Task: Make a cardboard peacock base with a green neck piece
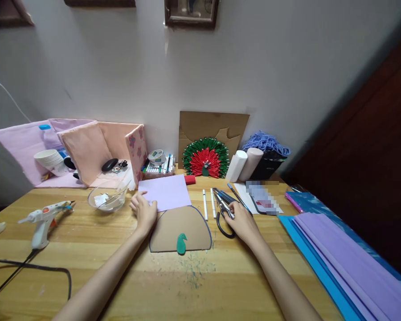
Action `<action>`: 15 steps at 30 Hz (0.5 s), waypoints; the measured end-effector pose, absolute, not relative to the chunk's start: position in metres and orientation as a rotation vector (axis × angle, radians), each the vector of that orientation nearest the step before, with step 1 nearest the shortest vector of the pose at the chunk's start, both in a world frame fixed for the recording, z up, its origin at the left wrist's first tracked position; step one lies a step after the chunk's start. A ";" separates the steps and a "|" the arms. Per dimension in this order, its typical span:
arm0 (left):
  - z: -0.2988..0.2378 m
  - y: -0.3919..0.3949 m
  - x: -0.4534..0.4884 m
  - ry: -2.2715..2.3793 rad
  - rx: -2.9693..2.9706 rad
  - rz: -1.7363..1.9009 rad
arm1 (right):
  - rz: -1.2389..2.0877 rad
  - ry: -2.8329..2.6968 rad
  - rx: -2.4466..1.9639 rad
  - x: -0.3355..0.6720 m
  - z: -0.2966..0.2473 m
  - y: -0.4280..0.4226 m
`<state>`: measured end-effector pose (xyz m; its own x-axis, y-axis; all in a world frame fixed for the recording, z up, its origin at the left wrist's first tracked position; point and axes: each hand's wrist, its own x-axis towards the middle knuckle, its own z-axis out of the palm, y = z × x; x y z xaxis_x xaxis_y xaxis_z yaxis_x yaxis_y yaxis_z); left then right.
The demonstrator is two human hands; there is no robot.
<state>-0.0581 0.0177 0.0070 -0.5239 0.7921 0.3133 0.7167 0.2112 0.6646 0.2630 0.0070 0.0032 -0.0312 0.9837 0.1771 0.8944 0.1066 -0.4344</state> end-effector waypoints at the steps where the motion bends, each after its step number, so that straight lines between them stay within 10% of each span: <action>1: 0.007 0.018 -0.060 2.468 1.437 1.177 | 0.246 -1.964 -1.855 0.263 0.003 0.004; 15: 0.007 0.025 -0.072 2.217 1.359 1.306 | 0.181 -1.969 -2.305 0.252 0.022 -0.013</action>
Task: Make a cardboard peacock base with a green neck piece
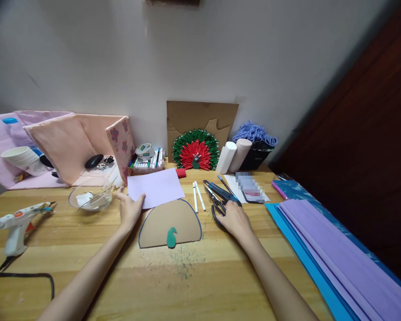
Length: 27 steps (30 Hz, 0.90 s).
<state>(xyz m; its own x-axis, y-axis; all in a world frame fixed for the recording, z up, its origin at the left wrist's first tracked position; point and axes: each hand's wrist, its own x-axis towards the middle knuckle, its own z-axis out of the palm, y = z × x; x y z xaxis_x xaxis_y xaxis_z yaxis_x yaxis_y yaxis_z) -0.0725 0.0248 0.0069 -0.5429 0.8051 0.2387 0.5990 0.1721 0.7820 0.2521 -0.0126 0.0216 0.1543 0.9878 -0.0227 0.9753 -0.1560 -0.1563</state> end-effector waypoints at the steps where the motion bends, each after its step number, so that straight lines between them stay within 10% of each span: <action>1: 0.007 0.026 -0.073 2.157 1.325 1.329 | 0.177 -1.958 -2.283 0.253 0.021 -0.012; 17: -0.012 0.039 -0.079 1.747 1.266 1.544 | 0.243 -1.613 -2.086 0.294 0.035 -0.004; 22: 0.012 0.018 -0.053 2.065 1.777 1.563 | 0.792 -1.474 -1.787 0.285 0.033 -0.003; 27: 0.037 -0.016 -0.007 1.290 1.805 1.055 | 1.327 -1.486 -1.473 0.241 0.034 -0.018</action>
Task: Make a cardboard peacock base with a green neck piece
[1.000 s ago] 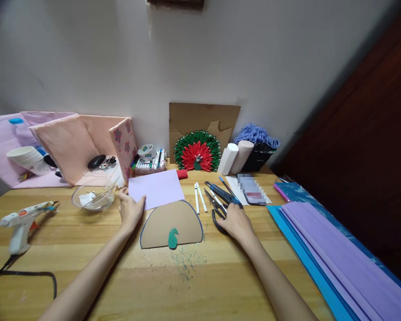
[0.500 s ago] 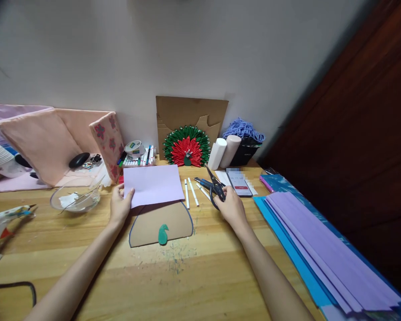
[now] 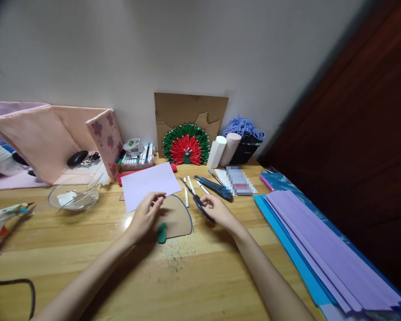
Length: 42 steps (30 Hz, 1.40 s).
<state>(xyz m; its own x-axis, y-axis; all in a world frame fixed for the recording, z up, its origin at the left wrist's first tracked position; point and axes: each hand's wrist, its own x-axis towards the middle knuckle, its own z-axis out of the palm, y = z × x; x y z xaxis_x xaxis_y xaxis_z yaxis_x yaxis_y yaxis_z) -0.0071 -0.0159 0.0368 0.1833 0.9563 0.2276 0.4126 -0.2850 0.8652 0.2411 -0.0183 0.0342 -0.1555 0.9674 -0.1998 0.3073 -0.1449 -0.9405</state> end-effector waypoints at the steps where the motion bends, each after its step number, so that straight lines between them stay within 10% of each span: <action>1: 0.040 -0.021 0.000 1.215 1.706 1.014 | 1.370 -1.518 -1.432 0.232 0.034 -0.024; 11: 0.042 -0.020 0.004 1.133 1.271 1.016 | 1.235 -1.683 -1.408 0.186 0.032 -0.057; 21: 0.057 -0.022 -0.003 1.034 1.275 0.740 | 2.055 -1.394 -0.906 0.176 0.035 -0.075; 42: 0.059 -0.021 -0.001 0.956 1.160 0.618 | 1.632 -1.441 -1.195 0.161 0.017 -0.083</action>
